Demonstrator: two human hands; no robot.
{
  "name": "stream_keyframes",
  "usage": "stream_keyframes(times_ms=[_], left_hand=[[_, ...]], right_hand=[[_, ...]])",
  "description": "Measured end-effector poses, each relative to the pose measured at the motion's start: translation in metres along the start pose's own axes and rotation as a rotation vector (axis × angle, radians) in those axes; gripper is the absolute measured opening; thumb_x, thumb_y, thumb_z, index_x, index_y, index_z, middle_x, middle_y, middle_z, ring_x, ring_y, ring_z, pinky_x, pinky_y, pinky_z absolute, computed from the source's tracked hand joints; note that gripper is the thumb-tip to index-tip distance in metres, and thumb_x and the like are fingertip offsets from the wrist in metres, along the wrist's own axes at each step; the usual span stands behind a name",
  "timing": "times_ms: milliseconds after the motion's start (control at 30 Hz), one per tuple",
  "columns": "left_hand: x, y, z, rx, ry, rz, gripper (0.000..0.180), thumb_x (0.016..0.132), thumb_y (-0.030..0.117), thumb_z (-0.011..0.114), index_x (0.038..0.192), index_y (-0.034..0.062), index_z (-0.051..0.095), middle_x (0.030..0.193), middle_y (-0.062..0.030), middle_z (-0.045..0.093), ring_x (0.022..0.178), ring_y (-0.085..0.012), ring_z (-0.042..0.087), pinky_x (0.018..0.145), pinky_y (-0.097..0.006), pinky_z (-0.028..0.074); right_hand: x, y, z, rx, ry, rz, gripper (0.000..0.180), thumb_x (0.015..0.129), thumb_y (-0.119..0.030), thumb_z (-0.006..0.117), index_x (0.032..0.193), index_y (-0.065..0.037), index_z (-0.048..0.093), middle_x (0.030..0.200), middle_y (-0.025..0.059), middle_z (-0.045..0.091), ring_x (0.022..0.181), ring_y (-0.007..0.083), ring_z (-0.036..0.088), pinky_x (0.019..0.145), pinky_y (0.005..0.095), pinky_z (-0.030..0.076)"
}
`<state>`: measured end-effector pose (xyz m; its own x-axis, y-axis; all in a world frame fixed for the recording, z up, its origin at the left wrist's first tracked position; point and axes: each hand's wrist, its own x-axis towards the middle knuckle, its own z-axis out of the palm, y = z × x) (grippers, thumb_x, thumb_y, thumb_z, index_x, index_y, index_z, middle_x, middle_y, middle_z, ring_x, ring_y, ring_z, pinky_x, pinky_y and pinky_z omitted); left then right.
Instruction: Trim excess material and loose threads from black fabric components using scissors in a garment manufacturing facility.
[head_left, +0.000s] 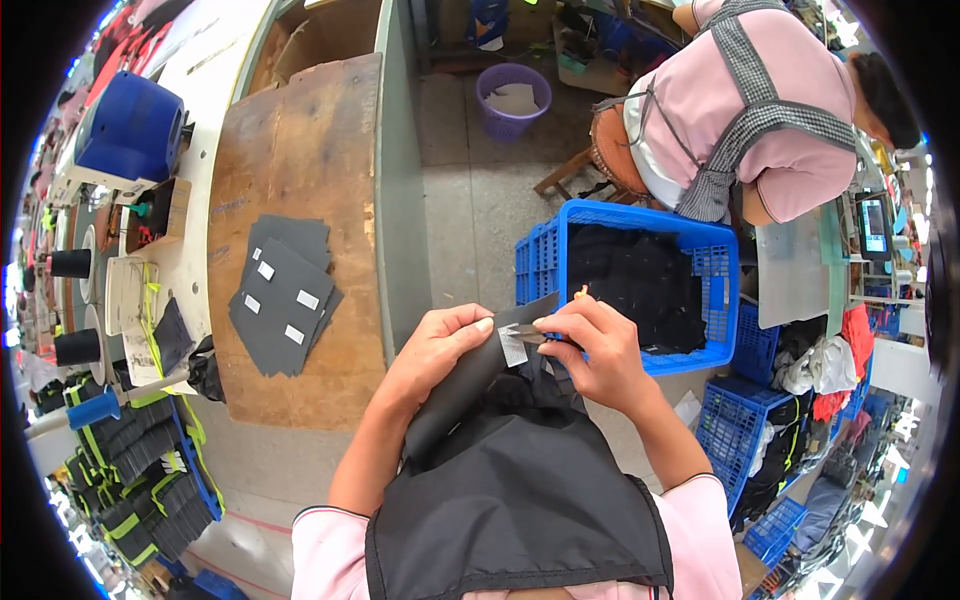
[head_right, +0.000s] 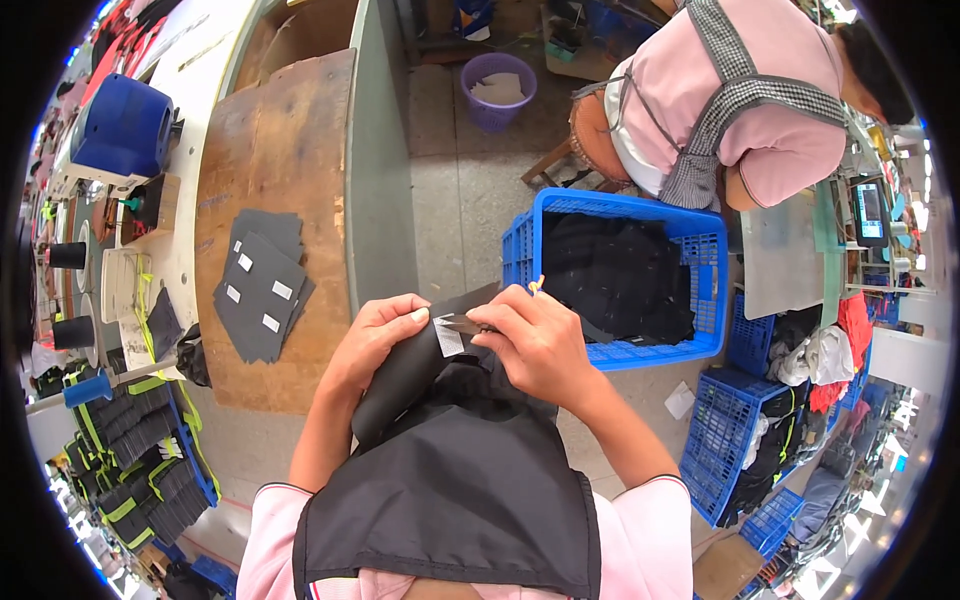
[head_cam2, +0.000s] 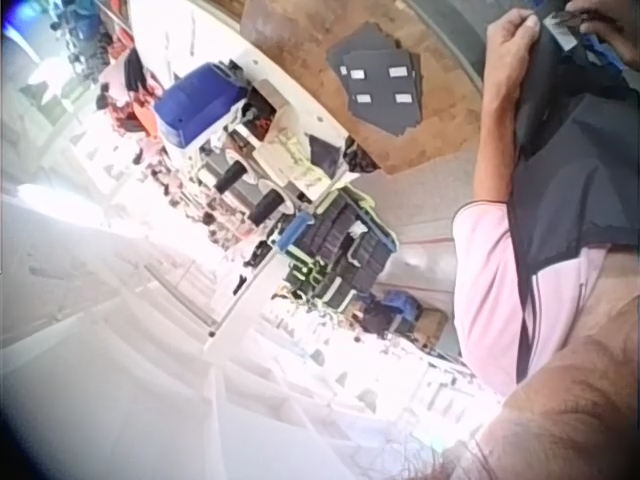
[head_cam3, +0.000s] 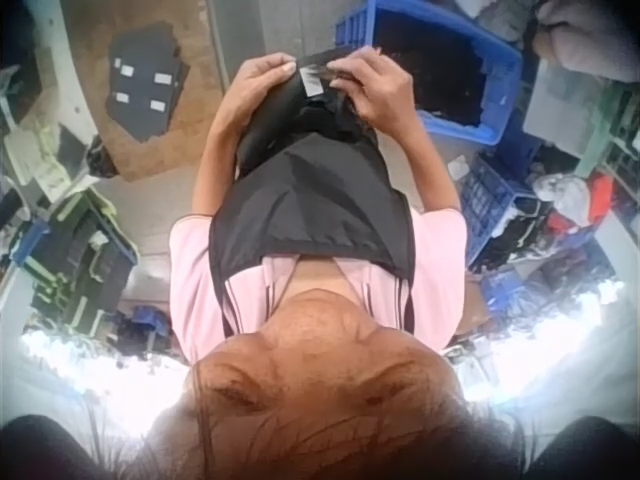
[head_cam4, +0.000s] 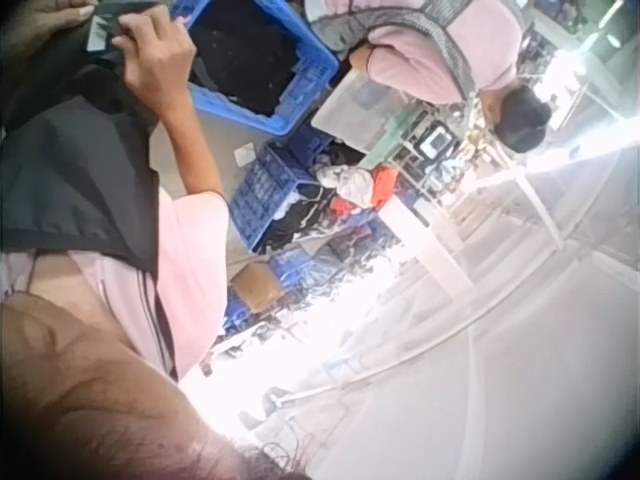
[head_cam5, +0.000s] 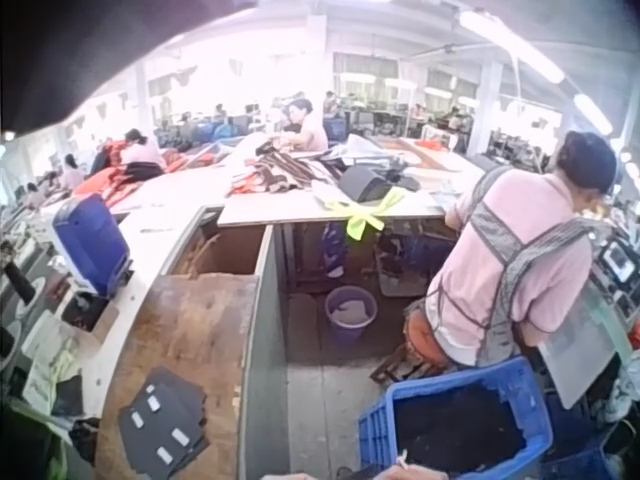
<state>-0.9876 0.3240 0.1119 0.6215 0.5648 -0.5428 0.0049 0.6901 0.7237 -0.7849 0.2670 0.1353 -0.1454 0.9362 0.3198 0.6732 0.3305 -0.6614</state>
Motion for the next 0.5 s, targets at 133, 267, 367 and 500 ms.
stream_keyframes(times_ms=[133, 267, 367, 500], left_hand=[[0.000, 0.000, -0.004, 0.018, 0.000, -0.005, 0.019, 0.089, 0.019, 0.052, 0.090, 0.0019, 0.059, 0.074, 0.0024, 0.058, 0.065, -0.0025, 0.050, 0.059, -0.018, 0.041], [0.000, -0.001, -0.006, -0.008, -0.026, 0.010, 0.016, 0.088, 0.019, 0.055, 0.090, 0.0030, 0.058, 0.075, 0.0017, 0.059, 0.062, -0.0021, 0.052, 0.055, -0.017, 0.042], [-0.002, 0.002, -0.004, 0.010, -0.014, 0.007, 0.018, 0.089, 0.018, 0.052, 0.091, 0.0019, 0.059, 0.073, 0.0018, 0.058, 0.065, -0.0026, 0.051, 0.059, -0.017, 0.042], [-0.006, 0.003, -0.007, -0.035, 0.005, -0.008, 0.018, 0.089, 0.019, 0.052, 0.091, 0.0022, 0.059, 0.073, 0.0015, 0.058, 0.063, -0.0033, 0.052, 0.058, -0.018, 0.042]], right_hand=[[0.006, 0.002, -0.002, -0.074, -0.163, -0.037, 0.024, 0.065, -0.007, 0.071, 0.086, -0.008, 0.062, 0.076, 0.0054, 0.058, 0.062, 0.0214, 0.056, 0.054, 0.0294, 0.043], [0.010, 0.003, -0.003, -0.071, -0.220, -0.078, 0.024, 0.064, -0.005, 0.071, 0.086, -0.007, 0.062, 0.075, 0.0064, 0.057, 0.062, 0.0219, 0.056, 0.054, 0.0297, 0.044], [0.008, 0.005, 0.004, -0.075, -0.087, -0.030, 0.024, 0.064, -0.003, 0.071, 0.087, -0.006, 0.062, 0.075, 0.0080, 0.057, 0.061, 0.0228, 0.056, 0.054, 0.0298, 0.045], [0.003, 0.001, 0.007, 0.072, -0.015, 0.080, 0.025, 0.065, -0.002, 0.072, 0.088, -0.005, 0.062, 0.076, 0.0086, 0.057, 0.061, 0.0227, 0.057, 0.054, 0.0291, 0.046]])
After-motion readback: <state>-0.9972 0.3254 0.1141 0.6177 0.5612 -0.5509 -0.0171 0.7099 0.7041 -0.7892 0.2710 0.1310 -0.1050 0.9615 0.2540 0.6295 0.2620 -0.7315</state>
